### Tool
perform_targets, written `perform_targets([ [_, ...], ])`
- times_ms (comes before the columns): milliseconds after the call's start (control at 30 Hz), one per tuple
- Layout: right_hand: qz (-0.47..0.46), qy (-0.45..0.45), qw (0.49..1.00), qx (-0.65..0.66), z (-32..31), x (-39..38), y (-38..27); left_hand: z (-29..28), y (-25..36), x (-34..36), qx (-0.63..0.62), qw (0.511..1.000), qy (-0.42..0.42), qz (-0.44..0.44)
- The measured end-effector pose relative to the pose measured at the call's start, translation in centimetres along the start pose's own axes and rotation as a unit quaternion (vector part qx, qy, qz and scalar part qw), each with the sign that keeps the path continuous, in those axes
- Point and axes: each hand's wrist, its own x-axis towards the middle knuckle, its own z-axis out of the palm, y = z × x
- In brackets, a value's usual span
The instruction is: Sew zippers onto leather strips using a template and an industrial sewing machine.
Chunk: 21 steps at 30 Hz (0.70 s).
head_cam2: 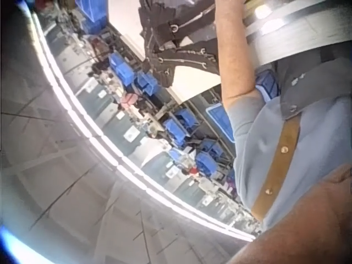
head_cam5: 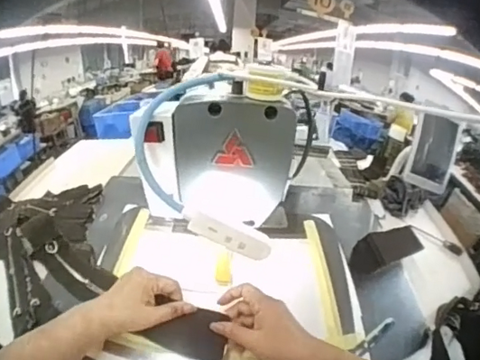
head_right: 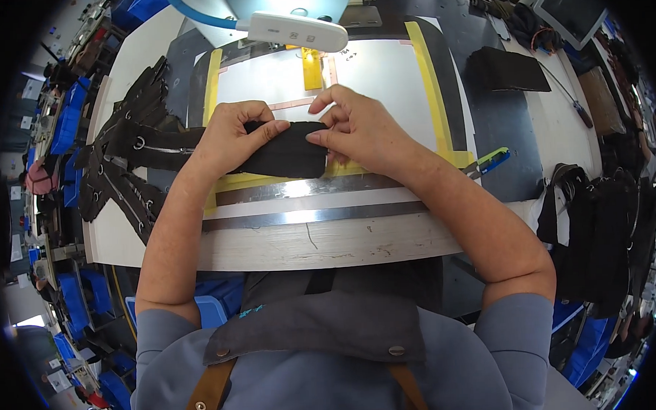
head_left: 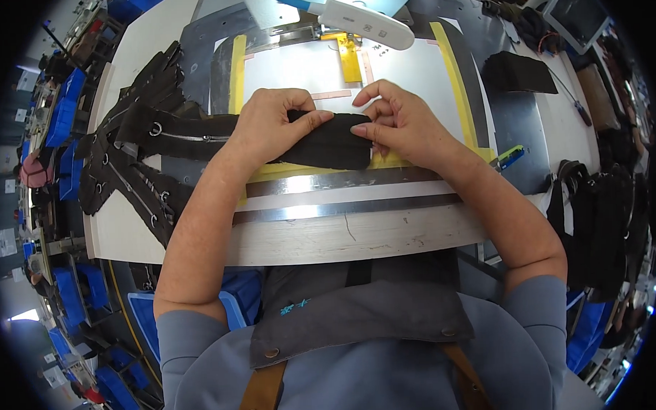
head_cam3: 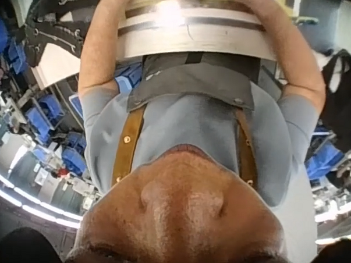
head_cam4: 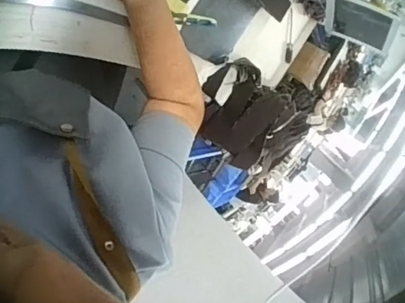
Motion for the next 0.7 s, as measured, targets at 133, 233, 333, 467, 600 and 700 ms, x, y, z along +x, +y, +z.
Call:
perform_targets([
  [133,-0.07,0.112,0.949,-0.287,-2.5,-0.2,-0.4,0.9,-1.4,3.2,0.14,0.988,0.065,0.015],
  [233,-0.178,0.145,0.903,-0.363,-3.8,0.9,1.2,0.9,-2.4,5.5,0.163,0.982,0.093,0.016],
  [333,-0.271,0.151,0.867,-0.391,-4.4,2.4,1.8,1.0,-2.2,7.0,0.198,0.974,0.11,0.027],
  [467,-0.286,0.169,0.842,-0.426,-5.1,4.2,2.7,1.3,-3.4,8.6,0.229,0.962,0.136,0.059],
  [600,-0.294,0.193,0.815,-0.46,-5.2,4.9,3.0,1.3,-3.9,8.8,0.232,0.961,0.147,0.042],
  [700,-0.301,0.212,0.805,-0.466,-5.1,5.1,3.3,1.6,-3.5,8.9,0.24,0.957,0.154,0.055],
])
